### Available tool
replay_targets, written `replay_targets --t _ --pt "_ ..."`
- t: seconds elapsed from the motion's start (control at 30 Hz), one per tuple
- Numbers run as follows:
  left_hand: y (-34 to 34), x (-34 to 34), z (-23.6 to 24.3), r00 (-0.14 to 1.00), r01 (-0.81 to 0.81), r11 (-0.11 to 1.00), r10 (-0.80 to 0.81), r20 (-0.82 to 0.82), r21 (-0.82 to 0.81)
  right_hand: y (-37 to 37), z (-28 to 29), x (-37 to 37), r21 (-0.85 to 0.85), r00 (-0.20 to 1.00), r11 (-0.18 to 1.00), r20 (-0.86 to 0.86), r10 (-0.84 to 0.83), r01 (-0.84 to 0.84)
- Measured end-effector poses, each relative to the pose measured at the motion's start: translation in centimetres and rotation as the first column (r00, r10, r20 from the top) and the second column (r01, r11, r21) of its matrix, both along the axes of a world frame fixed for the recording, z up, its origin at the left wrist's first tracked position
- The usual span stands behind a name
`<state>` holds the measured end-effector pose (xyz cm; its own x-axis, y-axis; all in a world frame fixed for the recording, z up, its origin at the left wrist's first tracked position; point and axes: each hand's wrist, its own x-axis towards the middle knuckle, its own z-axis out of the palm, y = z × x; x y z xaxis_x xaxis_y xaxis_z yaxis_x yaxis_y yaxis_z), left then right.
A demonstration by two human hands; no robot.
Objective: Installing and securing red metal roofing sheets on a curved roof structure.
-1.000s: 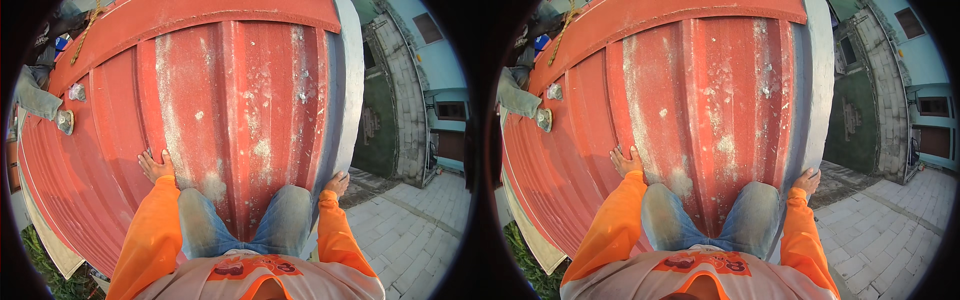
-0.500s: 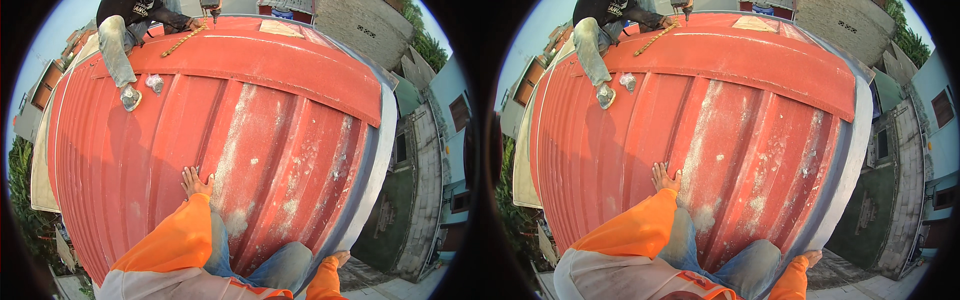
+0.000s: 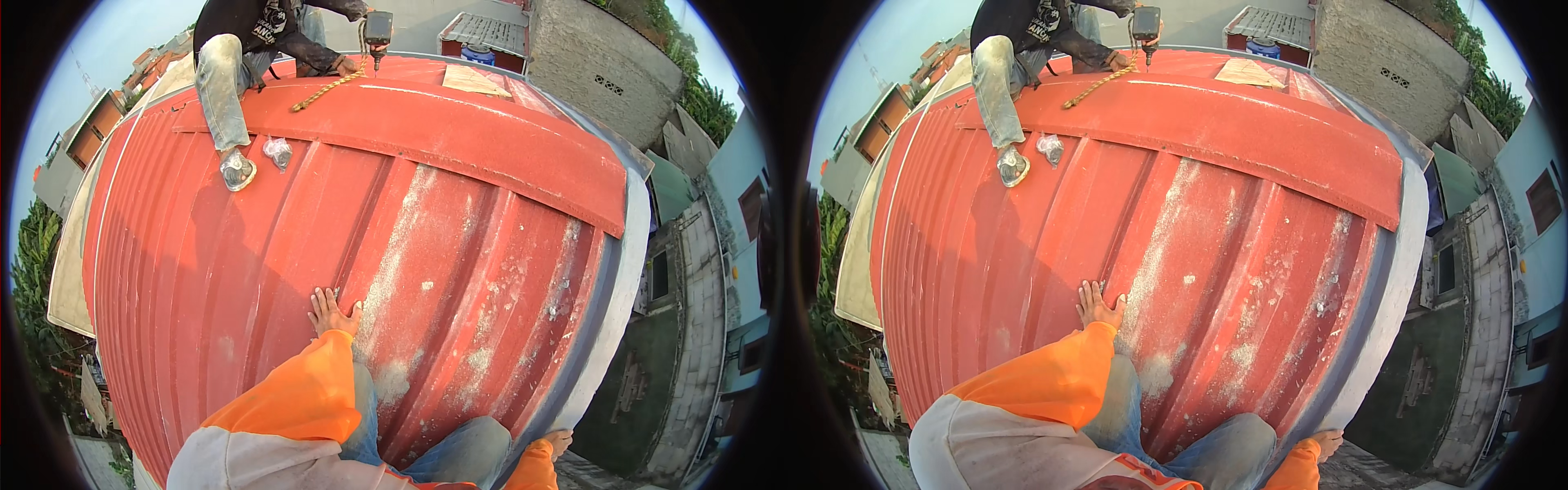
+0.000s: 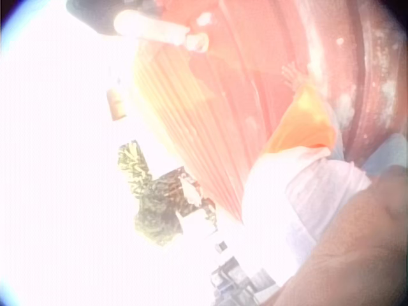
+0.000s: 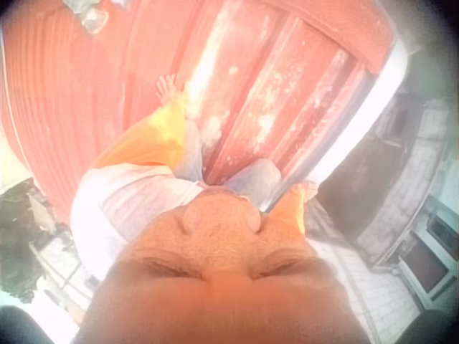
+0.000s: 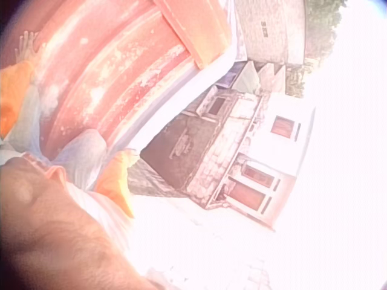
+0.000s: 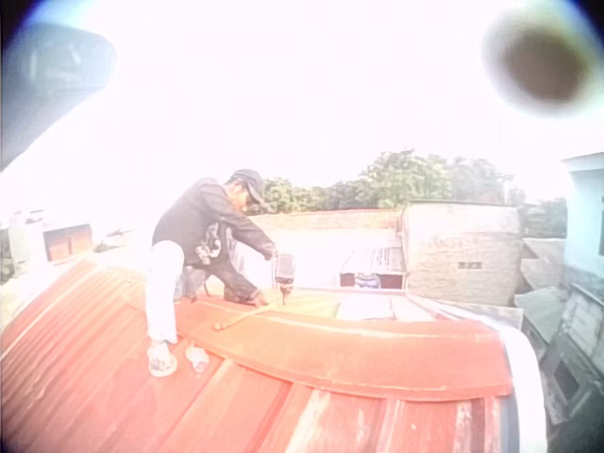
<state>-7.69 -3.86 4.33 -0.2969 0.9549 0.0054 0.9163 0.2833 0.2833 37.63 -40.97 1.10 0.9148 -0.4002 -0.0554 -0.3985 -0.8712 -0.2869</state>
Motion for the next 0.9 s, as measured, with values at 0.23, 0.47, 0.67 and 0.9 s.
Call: replay_targets --t 0.23,0.47,0.67,0.9 --pt "-0.1 0.3 0.3 1.000 -0.007 1.000 0.007 0.007 -0.025 -0.4 -0.5 0.1 0.021 1.000 1.000 0.015 0.003 -0.003" --pt "-0.1 0.0 -0.4 1.000 -0.012 1.000 0.012 -0.015 0.014 -0.2 -0.2 -0.3 -0.006 0.999 0.999 0.033 0.033 -0.033" --pt "-0.2 0.3 -0.4 1.000 -0.004 0.999 0.005 -0.027 0.051 -0.2 -0.4 -0.1 -0.012 0.999 1.000 0.039 0.015 -0.014" --pt "-0.2 0.0 -0.7 1.000 -0.007 0.999 0.008 -0.023 0.042 -0.7 -1.3 0.4 -0.008 0.999 1.000 0.031 0.030 -0.029"
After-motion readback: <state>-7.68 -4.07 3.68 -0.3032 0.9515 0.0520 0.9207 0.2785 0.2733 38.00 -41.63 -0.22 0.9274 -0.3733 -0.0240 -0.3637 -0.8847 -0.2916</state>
